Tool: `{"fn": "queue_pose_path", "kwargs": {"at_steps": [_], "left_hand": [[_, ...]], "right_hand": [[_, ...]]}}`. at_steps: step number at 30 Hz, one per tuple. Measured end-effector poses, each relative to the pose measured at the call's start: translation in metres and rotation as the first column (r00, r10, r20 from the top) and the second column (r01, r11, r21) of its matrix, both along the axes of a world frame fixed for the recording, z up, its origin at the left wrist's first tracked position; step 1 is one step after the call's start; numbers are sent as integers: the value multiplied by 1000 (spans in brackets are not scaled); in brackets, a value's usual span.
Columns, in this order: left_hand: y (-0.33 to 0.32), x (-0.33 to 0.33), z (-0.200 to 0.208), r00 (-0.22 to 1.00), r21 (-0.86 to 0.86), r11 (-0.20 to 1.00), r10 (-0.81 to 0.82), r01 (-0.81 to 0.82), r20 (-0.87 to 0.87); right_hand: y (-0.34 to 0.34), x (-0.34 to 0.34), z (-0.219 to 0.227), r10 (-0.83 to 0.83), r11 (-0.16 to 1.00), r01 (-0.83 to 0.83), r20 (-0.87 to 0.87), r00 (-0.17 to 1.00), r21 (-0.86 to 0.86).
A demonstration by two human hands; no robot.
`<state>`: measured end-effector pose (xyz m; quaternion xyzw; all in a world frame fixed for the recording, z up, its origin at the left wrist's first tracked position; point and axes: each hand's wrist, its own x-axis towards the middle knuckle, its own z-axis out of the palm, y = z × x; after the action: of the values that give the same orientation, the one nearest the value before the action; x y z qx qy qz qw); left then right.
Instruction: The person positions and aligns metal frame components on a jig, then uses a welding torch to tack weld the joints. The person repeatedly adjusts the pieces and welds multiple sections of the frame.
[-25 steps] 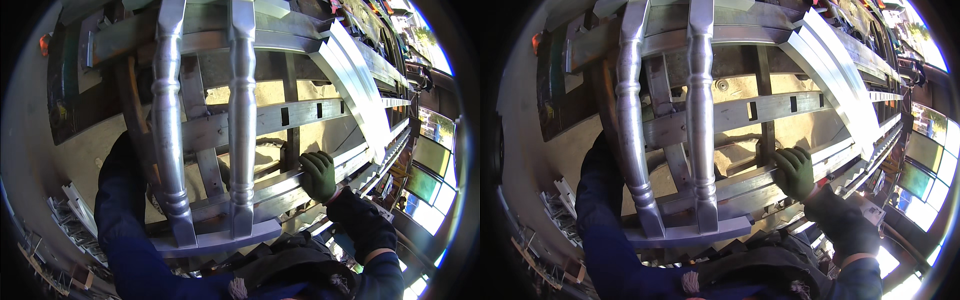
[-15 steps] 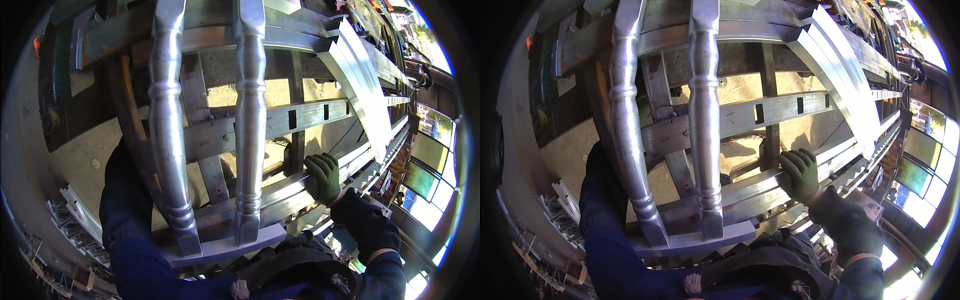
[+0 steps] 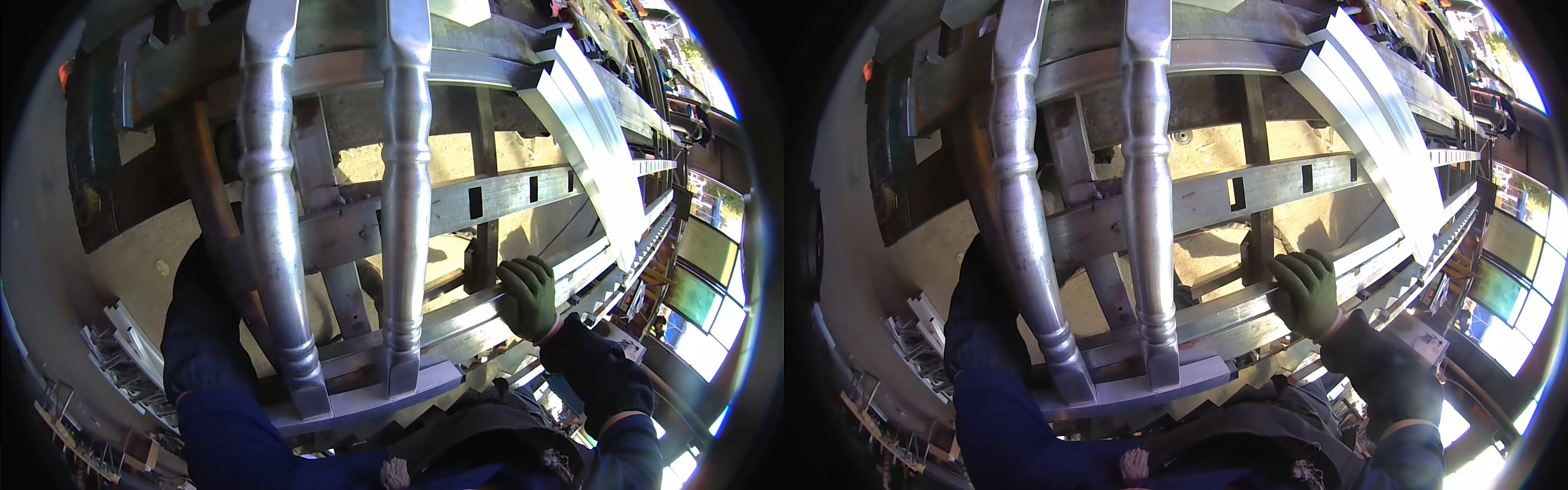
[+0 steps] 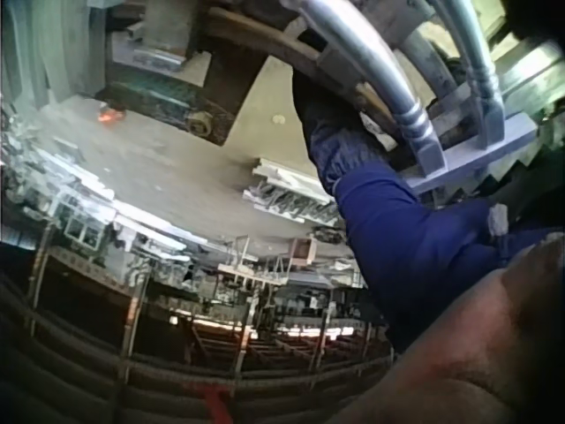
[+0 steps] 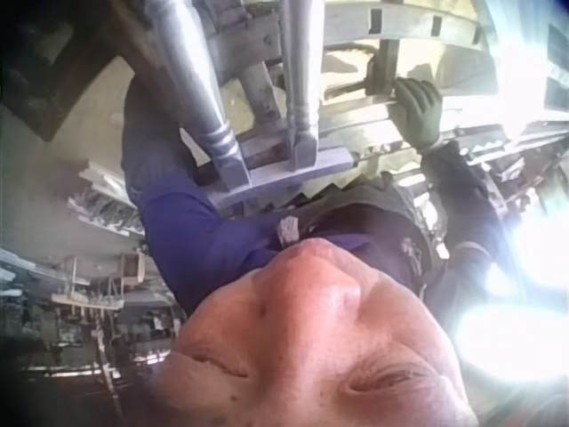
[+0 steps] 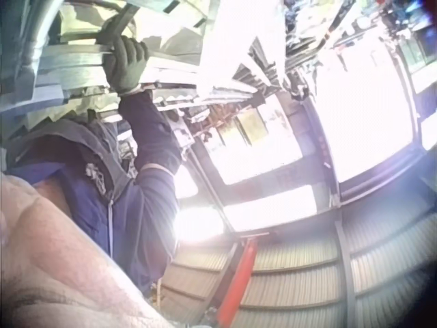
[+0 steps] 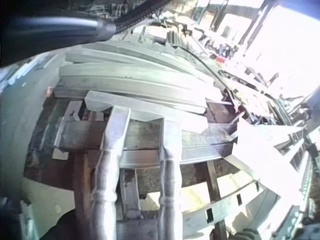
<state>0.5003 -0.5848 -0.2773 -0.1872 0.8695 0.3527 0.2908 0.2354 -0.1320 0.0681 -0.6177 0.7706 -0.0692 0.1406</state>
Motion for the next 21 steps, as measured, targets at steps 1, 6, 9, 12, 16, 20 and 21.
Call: {"fn": "queue_pose_path", "kwargs": {"at_steps": [1, 6, 9, 12, 16, 20, 21], "left_hand": [[2, 4, 2, 1000, 21, 1000, 24, -23, -7], [10, 38, 21, 970, 205, 954, 236, -218, -65], [23, 78, 46, 903, 349, 857, 425, -379, -64], [33, 122, 77, 785, 483, 667, 615, -567, 71], [37, 176, 127, 438, 338, 306, 781, -890, 446], [43, 209, 219, 386, 237, 308, 798, -921, 462], [47, 223, 236, 339, 224, 264, 836, -938, 433]], "right_hand": [[1, 0, 0, 0, 1000, 0, 1, 1000, -3], [6, 0, 3, 7, 1000, -7, 6, 1000, -17], [5, -2, 1, 21, 999, -21, 2, 1000, -42], [7, 0, 2, 14, 998, -14, 1, 1000, -61], [1, 2, 2, 37, 985, -35, 5, 999, -169], [-1, 5, 12, 34, 969, -26, 30, 999, -244], [-2, 7, 15, 36, 966, -24, 39, 999, -259]]}}
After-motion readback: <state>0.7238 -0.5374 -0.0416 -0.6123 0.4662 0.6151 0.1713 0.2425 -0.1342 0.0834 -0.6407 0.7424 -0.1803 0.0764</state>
